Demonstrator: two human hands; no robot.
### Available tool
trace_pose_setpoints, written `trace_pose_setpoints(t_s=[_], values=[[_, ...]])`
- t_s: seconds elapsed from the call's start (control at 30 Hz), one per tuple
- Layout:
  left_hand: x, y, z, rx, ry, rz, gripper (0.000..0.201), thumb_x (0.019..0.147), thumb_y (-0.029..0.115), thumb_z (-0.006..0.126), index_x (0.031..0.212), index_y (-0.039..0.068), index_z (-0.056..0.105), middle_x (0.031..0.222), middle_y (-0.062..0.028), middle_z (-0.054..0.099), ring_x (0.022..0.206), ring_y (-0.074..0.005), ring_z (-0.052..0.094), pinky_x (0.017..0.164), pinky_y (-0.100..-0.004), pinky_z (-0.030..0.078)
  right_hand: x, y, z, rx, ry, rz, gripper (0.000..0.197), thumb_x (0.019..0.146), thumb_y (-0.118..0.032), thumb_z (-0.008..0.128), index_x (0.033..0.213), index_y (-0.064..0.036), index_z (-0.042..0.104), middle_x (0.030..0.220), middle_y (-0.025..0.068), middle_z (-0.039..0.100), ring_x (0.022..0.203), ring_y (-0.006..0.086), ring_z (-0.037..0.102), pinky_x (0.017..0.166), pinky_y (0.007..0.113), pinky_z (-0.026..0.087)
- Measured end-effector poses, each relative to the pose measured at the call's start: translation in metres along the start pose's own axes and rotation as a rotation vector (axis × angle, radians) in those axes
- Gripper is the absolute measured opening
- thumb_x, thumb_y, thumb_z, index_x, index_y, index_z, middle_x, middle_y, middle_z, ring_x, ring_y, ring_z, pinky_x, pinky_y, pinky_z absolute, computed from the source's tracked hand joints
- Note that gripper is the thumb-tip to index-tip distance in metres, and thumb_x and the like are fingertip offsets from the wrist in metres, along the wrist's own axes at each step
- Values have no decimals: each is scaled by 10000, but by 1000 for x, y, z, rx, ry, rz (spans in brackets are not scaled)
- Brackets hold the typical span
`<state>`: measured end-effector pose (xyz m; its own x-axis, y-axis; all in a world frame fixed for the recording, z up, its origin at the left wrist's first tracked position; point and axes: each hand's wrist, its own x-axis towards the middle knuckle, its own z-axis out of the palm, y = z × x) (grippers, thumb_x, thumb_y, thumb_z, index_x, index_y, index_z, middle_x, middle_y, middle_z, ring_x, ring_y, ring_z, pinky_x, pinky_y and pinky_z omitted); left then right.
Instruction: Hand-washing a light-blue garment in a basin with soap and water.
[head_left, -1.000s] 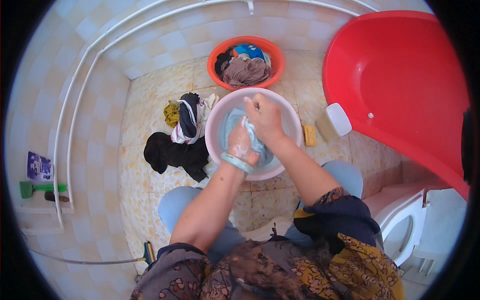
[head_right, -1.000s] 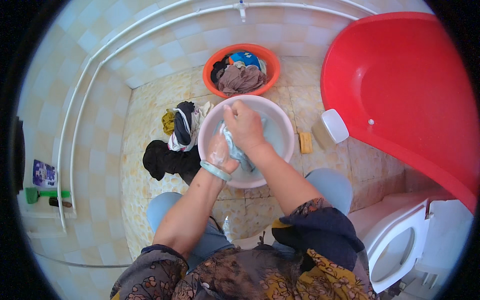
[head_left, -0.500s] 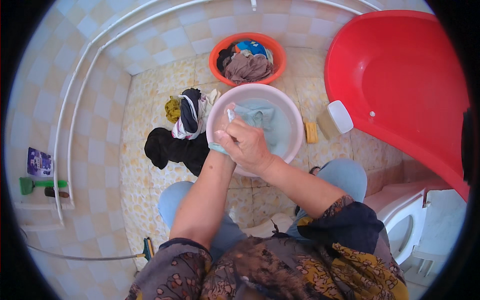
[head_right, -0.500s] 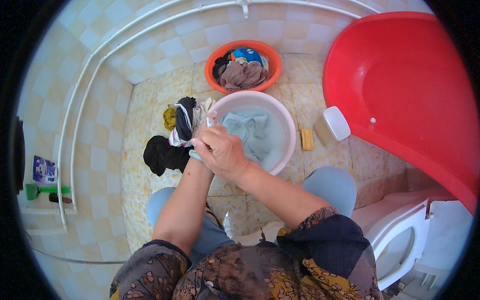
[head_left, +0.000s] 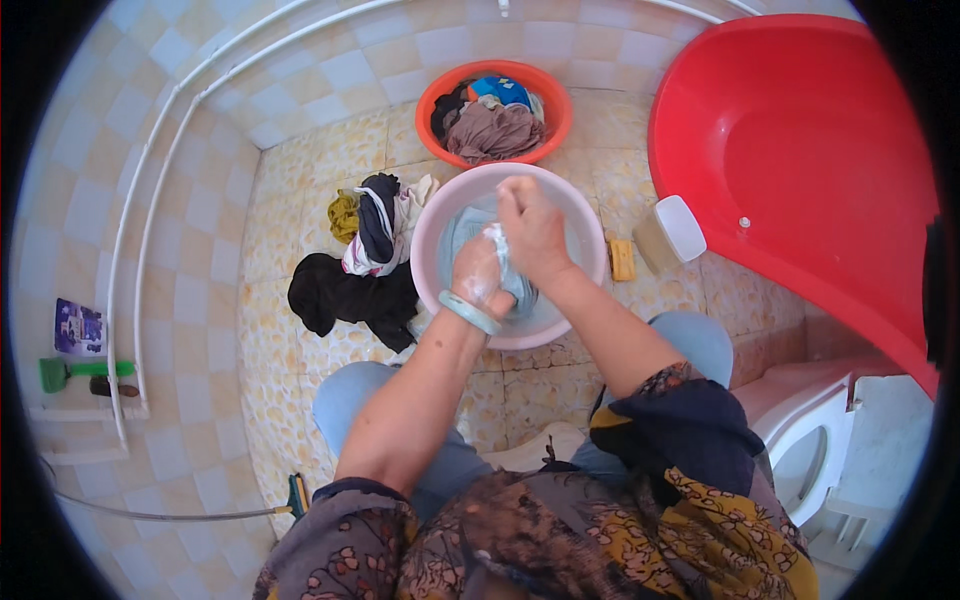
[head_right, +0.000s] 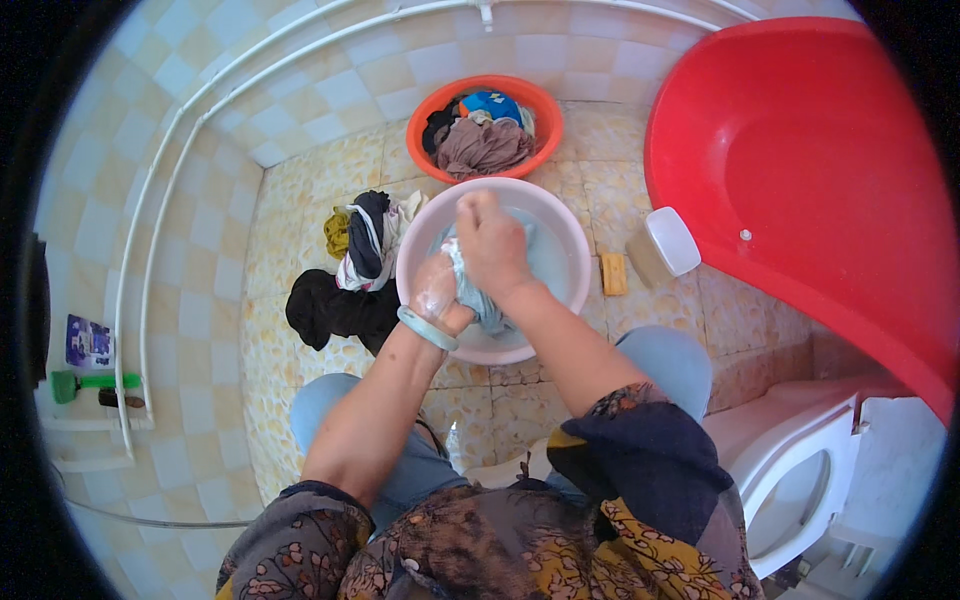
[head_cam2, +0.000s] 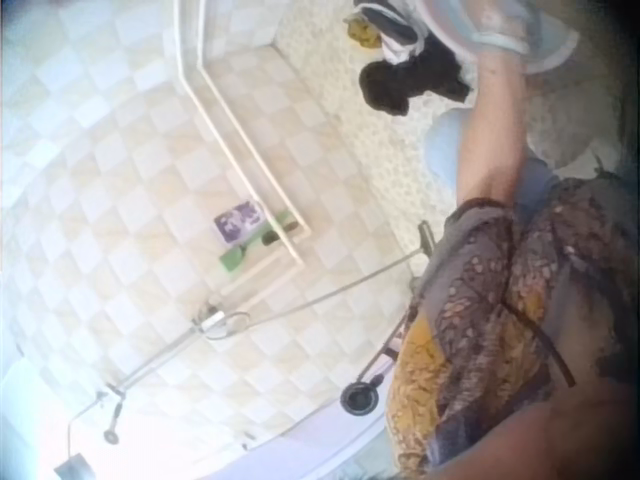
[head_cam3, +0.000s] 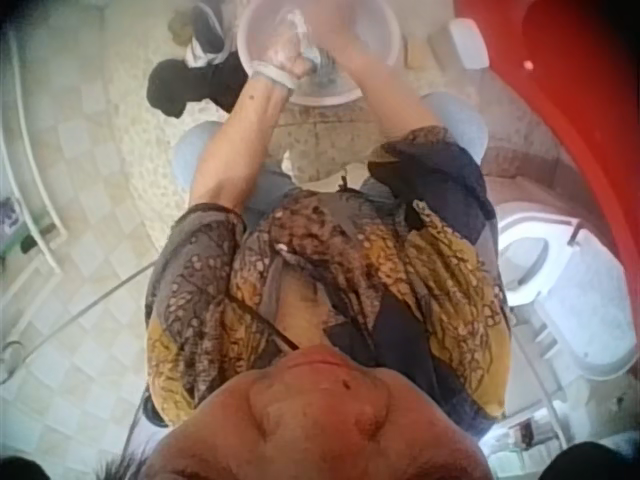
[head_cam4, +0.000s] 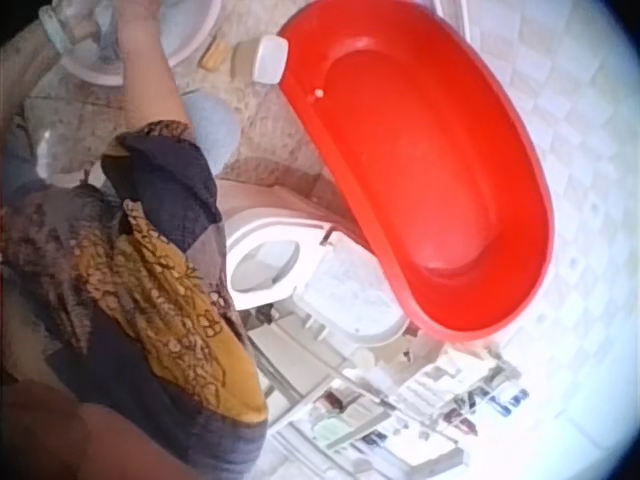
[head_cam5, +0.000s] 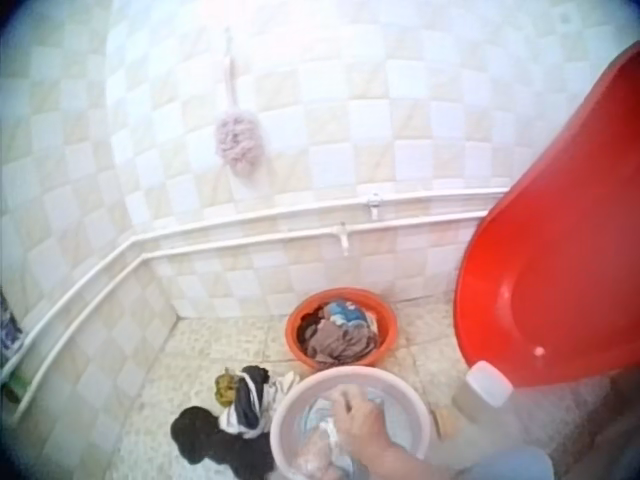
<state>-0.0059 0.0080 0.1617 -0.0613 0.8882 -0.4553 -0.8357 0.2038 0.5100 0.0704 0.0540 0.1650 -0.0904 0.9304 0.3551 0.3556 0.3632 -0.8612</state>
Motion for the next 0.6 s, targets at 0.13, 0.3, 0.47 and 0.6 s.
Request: trace_pose_setpoints(t_s=[0.13, 0.3, 0.47, 0.6], values=[[-7, 22, 9, 44, -109, 57, 257, 957, 255, 416, 1058, 58, 547, 943, -63, 603, 880, -186, 597, 768, -334, 498, 6, 6, 4, 229, -142, 227, 227, 871, -261, 559, 964, -54, 578, 788, 125, 631, 732, 235, 619, 672, 357, 470], [9, 44, -13, 97, -26, 180, 346, 968, 361, 386, 1067, 66, 535, 984, -62, 579, 944, -179, 559, 872, -329, 448, -2, -34, -6, 575, -499, 195, 268, 900, -237, 560, 1053, -18, 578, 877, 52, 620, 773, 123, 591, 693, 264, 477], [2, 46, 0, 324, -68, 213, 420, 942, 449, 402, 1102, 77, 515, 1048, -67, 560, 1010, -186, 520, 962, -411, 361, 22, -8, -27, 661, -244, 492, 222, 909, -235, 542, 969, -23, 565, 835, 57, 610, 789, 125, 588, 713, 281, 477], [-17, 5, -4, 345, 269, -74, 537, 881, 567, 441, 1135, 98, 499, 1159, -68, 523, 1030, -216, 489, 930, -517, 340, 34, -24, -39, 737, -6, 464, 192, 909, -233, 541, 842, -53, 549, 769, 53, 588, 741, 114, 572, 676, 270, 464]])
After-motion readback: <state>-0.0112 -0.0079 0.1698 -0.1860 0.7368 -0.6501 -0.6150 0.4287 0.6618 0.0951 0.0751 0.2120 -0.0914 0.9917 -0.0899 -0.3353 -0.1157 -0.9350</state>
